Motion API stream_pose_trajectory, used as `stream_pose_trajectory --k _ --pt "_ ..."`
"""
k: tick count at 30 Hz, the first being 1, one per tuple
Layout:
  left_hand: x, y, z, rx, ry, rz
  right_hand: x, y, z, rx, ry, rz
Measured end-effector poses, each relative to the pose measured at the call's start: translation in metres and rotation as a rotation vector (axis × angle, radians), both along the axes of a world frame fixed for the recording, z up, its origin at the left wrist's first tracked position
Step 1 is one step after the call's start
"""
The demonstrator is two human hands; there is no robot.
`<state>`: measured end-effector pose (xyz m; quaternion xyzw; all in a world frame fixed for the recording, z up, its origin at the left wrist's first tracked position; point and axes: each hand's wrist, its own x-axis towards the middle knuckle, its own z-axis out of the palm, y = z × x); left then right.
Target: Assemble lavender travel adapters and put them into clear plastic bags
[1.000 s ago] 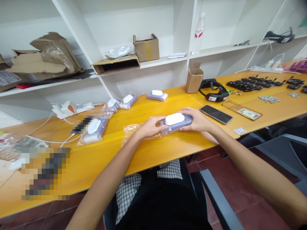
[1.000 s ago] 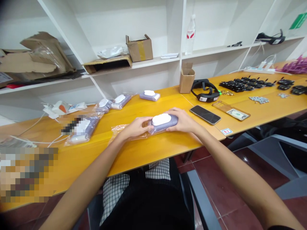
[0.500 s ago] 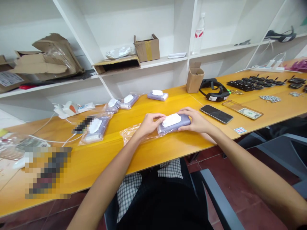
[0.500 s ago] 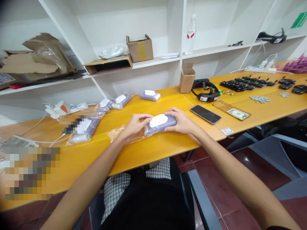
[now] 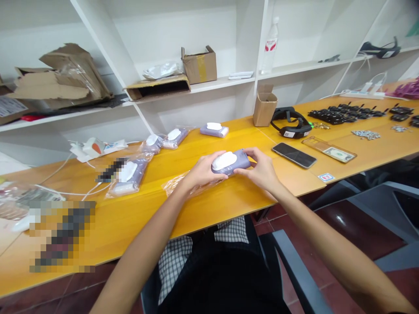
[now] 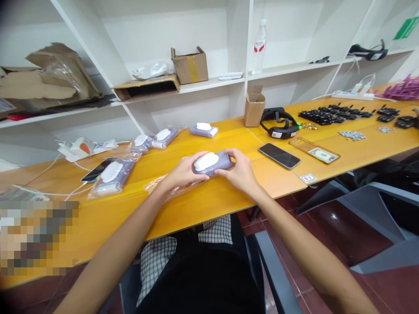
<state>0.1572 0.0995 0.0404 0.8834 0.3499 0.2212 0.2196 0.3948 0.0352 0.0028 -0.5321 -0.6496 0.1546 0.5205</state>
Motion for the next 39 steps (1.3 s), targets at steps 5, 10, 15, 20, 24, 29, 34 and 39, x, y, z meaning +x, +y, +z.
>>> stream_pose_trajectory --k 5,10,15,20,24,29,34,39 --pt "-0.002 0.002 0.001 0.053 0.005 0.036 -0.02 -0.001 0.002 0.001 0.026 -0.011" --pt "0.0 0.001 0.002 0.082 -0.021 0.039 -0.048 -0.013 0.004 0.024 -0.05 -0.1" --pt "0.001 -0.002 0.005 0.102 -0.064 0.011 -0.07 -0.024 0.004 0.001 -0.115 -0.062" --pt "0.001 -0.007 0.006 0.214 0.105 -0.025 -0.072 -0.016 -0.001 -0.191 -0.075 0.171" --pt "0.002 -0.01 0.01 0.261 0.2 -0.02 -0.065 -0.009 -0.009 -0.209 0.04 0.273" --pt "-0.013 -0.007 0.024 0.149 0.183 0.055 -0.053 -0.008 -0.016 -0.185 0.07 0.282" --pt "-0.038 -0.006 0.036 -0.042 0.329 0.052 -0.048 -0.008 -0.015 -0.212 -0.026 0.203" --pt "-0.035 -0.011 0.035 -0.028 0.367 0.014 -0.048 -0.004 -0.012 -0.221 -0.08 0.191"
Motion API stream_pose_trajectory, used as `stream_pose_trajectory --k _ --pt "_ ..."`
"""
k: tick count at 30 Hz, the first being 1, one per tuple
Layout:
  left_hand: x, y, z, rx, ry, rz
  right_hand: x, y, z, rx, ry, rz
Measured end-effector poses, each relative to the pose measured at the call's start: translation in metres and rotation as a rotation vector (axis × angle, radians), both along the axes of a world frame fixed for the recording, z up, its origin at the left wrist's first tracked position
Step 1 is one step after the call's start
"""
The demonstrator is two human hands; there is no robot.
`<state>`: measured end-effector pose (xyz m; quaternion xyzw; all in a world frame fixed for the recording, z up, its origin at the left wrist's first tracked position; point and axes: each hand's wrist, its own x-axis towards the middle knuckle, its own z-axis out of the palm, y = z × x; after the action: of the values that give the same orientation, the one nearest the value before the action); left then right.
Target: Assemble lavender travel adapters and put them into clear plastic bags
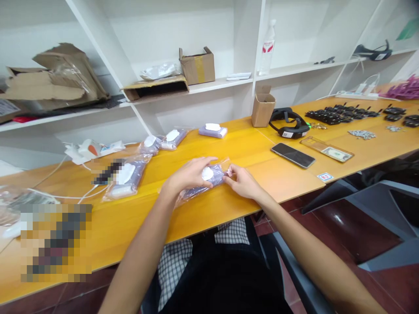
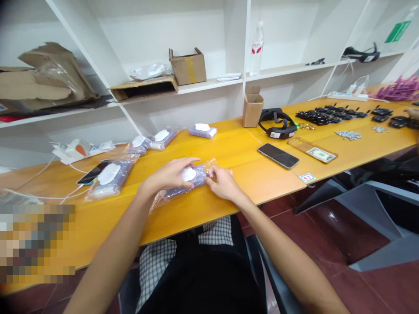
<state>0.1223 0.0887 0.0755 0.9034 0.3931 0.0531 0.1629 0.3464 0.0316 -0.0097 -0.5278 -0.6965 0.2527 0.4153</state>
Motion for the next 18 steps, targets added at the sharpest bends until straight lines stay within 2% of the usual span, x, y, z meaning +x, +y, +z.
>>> stream_pose_trajectory --k 4,9,14,16,18 --pt "0.007 0.001 -0.005 0.004 -0.074 -0.039 0.002 0.007 0.0 0.018 0.038 0.07" --pt "0.012 0.0 -0.008 -0.021 -0.16 -0.086 0.003 0.023 0.006 -0.062 0.157 0.351" --pt "0.016 -0.001 -0.009 0.037 -0.151 -0.028 0.005 0.043 0.016 -0.121 0.148 0.547" --pt "0.015 0.0 -0.009 0.047 -0.176 0.004 0.01 0.05 0.018 -0.103 0.121 0.566" --pt "0.011 0.001 -0.007 0.018 -0.2 0.045 0.019 0.059 0.022 -0.035 0.03 0.459"
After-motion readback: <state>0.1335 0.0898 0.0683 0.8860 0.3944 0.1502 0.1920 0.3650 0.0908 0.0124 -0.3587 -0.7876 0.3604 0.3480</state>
